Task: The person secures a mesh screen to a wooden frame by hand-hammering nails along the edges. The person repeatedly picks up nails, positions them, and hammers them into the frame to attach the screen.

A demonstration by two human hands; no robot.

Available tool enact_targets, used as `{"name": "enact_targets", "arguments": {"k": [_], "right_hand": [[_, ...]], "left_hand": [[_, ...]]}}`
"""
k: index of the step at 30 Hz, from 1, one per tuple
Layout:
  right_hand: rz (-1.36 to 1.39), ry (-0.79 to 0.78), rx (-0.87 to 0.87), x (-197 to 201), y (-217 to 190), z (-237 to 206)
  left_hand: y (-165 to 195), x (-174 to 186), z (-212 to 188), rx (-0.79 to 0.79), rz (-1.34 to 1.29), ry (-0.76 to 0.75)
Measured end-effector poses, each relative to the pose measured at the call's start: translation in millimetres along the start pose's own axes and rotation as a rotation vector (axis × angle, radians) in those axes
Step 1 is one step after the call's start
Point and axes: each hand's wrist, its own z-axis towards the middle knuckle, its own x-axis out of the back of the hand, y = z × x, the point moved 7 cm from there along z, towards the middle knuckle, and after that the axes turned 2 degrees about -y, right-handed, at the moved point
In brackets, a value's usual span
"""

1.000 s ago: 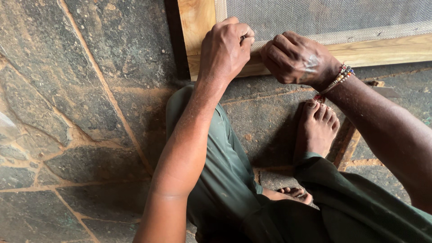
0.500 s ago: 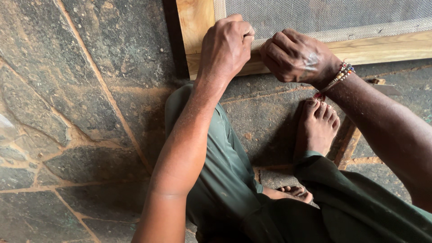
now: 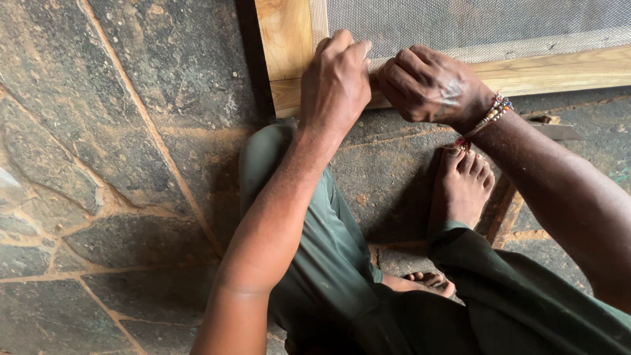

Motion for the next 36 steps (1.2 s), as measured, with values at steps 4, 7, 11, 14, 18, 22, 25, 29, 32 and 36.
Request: {"name": "enact_targets", "arguments": {"k": [4,7,11,14,18,22,25,29,32,36], "right_hand": [[0.063,0.033,-0.031,1,-1,-3],[0.112,0.022,-0.070,4,-1,-5],[0.116,-0.038,-0.125,9,-3,-9],[0.117,-0.019,-0.173,13,-5,-12],[0.102,-0.023,-0.194,11,-9,-13],[0.087,-0.059,-0.259,5,-13,-19],[0.222,-0.005,-0.413,12,-13,-42],[0.377,0.056,-0.898,41,-15,-125],[0.242,-0.054,-1.223,73,-38,-208],[0.289,-0.460,-1.497,84,-97,-288]], "left_hand": [[-4,-3,-1,0.078,-0.077,-0.018],[-10,-2,1,0.166,-0.188,-0.028],[-10,3,0,0.190,-0.287,0.027],[-10,2,-4,0.218,-0.301,0.030],[-13,-4,-10,0.275,-0.345,0.029],[-19,-13,-16,0.401,-0.369,-0.019],[-15,-11,-19,0.359,-0.373,0.012],[-12,-8,-26,0.351,-0.375,0.022],[-12,-6,-28,0.336,-0.399,0.045],[-11,-6,-28,0.314,-0.395,0.043]]}}
